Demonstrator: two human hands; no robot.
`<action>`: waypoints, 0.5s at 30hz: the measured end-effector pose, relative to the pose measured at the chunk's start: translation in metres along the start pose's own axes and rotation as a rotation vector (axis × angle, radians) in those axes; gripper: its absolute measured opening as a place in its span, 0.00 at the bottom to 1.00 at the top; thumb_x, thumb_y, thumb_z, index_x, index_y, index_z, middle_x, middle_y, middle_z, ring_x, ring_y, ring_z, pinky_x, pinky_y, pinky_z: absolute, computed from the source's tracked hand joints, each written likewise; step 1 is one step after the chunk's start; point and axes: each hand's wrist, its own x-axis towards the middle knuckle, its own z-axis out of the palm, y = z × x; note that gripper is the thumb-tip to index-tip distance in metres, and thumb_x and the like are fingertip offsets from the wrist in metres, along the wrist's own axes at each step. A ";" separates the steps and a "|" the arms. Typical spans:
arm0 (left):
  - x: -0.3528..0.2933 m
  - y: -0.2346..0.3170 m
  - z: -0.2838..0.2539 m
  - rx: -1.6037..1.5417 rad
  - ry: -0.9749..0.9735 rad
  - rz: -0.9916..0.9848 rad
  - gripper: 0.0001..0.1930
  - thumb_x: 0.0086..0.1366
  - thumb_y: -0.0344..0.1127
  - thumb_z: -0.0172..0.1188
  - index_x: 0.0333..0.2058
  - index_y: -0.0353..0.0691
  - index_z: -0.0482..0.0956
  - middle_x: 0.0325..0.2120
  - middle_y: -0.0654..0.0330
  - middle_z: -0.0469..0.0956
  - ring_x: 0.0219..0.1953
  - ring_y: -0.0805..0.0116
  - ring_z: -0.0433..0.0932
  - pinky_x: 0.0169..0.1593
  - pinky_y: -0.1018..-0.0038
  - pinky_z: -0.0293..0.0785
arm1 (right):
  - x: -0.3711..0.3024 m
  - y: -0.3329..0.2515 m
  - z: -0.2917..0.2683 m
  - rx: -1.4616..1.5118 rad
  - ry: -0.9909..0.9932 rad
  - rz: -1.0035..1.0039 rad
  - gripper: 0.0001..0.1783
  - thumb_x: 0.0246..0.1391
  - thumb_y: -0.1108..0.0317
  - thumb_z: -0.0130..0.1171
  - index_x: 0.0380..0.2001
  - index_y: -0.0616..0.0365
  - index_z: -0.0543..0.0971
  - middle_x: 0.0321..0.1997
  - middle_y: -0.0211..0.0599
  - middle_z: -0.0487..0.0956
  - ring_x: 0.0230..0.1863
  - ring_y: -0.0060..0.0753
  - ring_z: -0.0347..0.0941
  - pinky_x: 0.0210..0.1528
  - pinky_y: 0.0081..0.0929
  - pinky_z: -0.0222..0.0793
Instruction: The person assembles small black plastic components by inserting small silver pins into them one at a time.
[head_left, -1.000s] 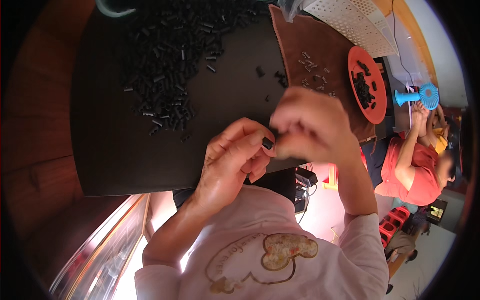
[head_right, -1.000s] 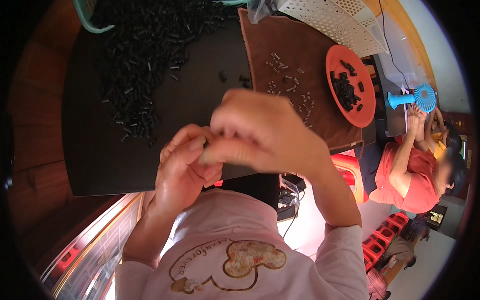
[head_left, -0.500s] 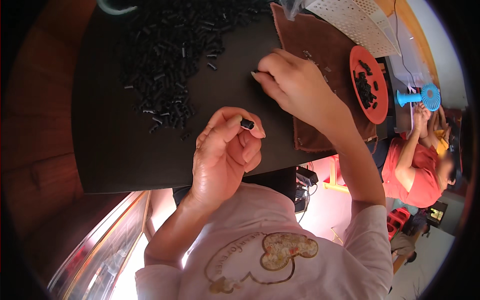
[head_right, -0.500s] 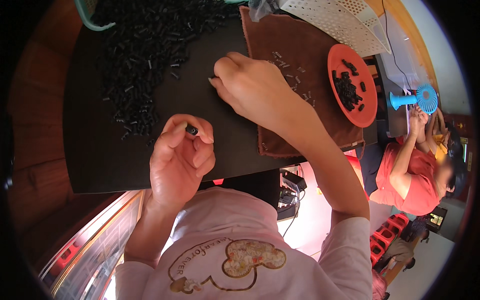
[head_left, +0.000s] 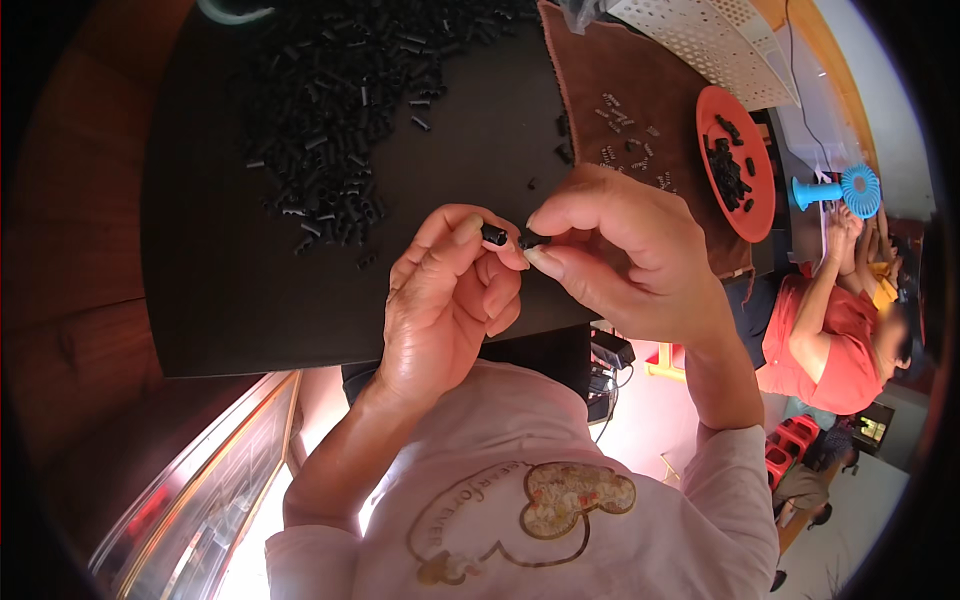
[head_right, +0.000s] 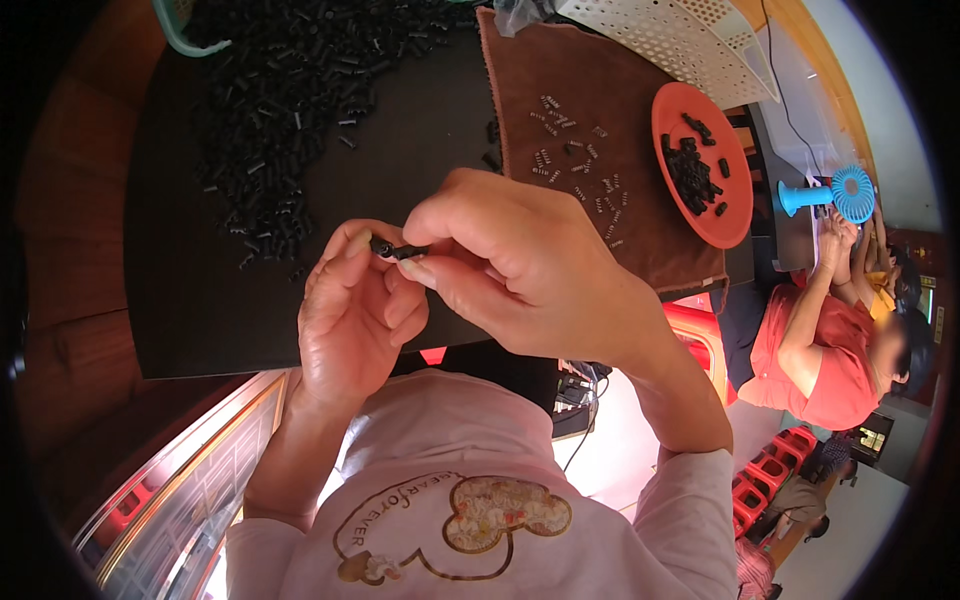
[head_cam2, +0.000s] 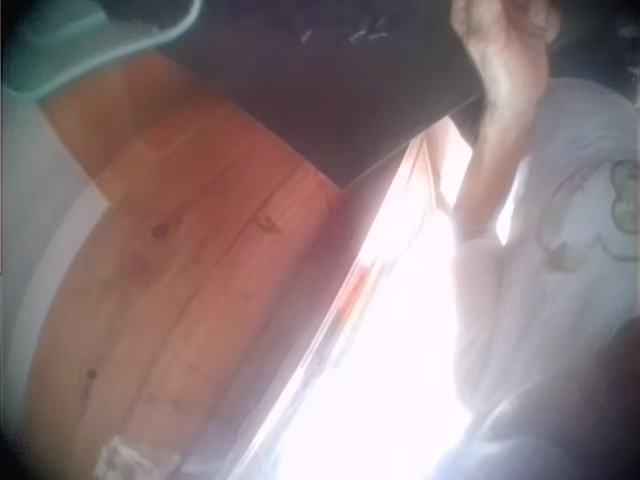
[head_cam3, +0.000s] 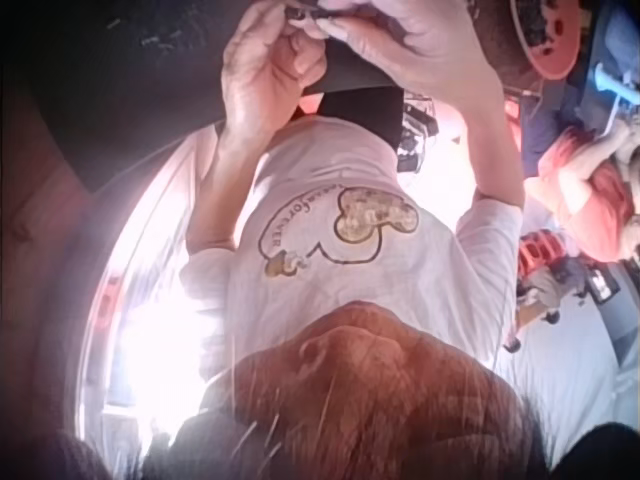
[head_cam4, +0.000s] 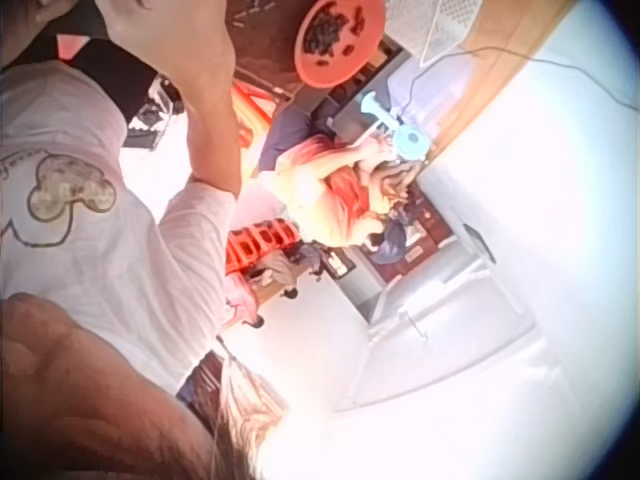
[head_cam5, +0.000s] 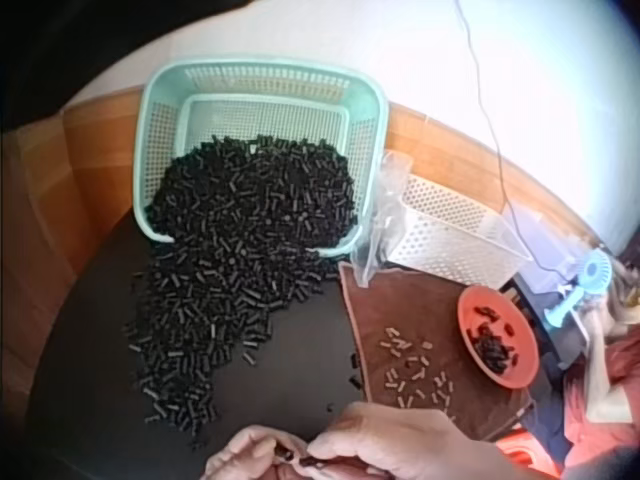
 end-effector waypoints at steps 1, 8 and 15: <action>0.000 0.000 0.000 0.009 0.003 -0.002 0.11 0.74 0.38 0.45 0.40 0.36 0.72 0.32 0.60 0.76 0.23 0.77 0.63 0.23 0.79 0.57 | -0.001 0.001 0.000 -0.016 -0.001 -0.030 0.08 0.49 0.75 0.66 0.30 0.59 0.76 0.23 0.33 0.71 0.20 0.30 0.68 0.22 0.26 0.63; 0.000 0.001 0.001 0.055 -0.006 -0.006 0.12 0.74 0.40 0.47 0.41 0.38 0.73 0.31 0.61 0.77 0.23 0.79 0.64 0.23 0.80 0.58 | -0.004 -0.002 0.006 -0.122 0.046 -0.097 0.08 0.49 0.77 0.64 0.31 0.59 0.75 0.23 0.34 0.71 0.21 0.35 0.69 0.22 0.29 0.64; 0.000 -0.002 -0.001 0.096 -0.028 -0.001 0.12 0.75 0.41 0.47 0.40 0.39 0.74 0.30 0.63 0.77 0.22 0.80 0.64 0.22 0.81 0.59 | -0.003 -0.005 0.005 -0.164 0.038 -0.148 0.08 0.48 0.78 0.64 0.31 0.59 0.75 0.25 0.35 0.72 0.22 0.37 0.72 0.23 0.29 0.68</action>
